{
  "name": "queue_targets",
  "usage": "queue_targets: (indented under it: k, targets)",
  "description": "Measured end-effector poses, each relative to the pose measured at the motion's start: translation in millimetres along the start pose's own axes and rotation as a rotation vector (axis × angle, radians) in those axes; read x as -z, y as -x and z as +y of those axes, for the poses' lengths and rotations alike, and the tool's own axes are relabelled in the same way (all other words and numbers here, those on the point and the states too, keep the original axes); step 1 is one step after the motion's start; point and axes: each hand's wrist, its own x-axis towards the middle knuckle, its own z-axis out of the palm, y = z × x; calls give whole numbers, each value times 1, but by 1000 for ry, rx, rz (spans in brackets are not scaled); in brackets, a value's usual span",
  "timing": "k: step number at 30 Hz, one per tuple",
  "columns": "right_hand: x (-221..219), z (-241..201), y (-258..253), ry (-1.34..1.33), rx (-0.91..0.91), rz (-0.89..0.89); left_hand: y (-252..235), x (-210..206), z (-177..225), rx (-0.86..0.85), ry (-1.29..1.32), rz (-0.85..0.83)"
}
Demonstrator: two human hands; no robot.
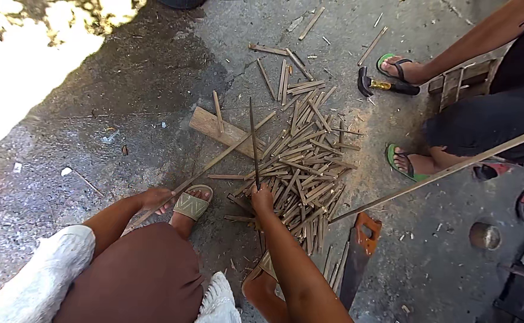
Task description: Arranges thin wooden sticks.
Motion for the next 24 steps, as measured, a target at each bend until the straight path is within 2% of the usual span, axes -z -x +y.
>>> queue_targets:
  k: [3, 5, 7, 9, 12, 14, 16, 17, 18, 19, 21, 22, 24]
  targets:
    - [-3, 6, -3, -13, 25, 7, 9, -10, -26, -54, 1, 95]
    - [9, -2, 2, -33, 37, 33, 5, -15, -30, -85, -64, 156]
    - [25, -15, 9, -127, 138, 143, -1, -19, -29, -93, -152, 169]
    - [48, -32, 18, -292, 353, 348, -9, -19, -24, -94, -215, 181]
    - [94, -70, 40, -596, 787, 678, -15, -14, -12, -111, -291, 208]
    - [117, -92, 52, -794, 1075, 812, -15, -12, -6, -115, -326, 207]
    - [114, -97, 47, -870, 1232, 867, -15, -13, -3, -123, -336, 207]
    - [98, -89, 35, -840, 1206, 876, -15, -14, -2, -129, -340, 209]
    - [73, -72, 20, -745, 1088, 861, -15, -15, -2, -132, -343, 211]
    - [42, -49, 6, -578, 865, 787, -14, -17, -1, -132, -344, 219]
    - [2, -19, -11, -205, 333, 373, -11, -21, 3, -135, -350, 235]
    - [-4, -19, -18, -83, 157, 180, -10, -22, 6, -133, -362, 247]
    - [-6, -31, -20, 52, 26, -1, -7, -24, 9, -113, -421, 260]
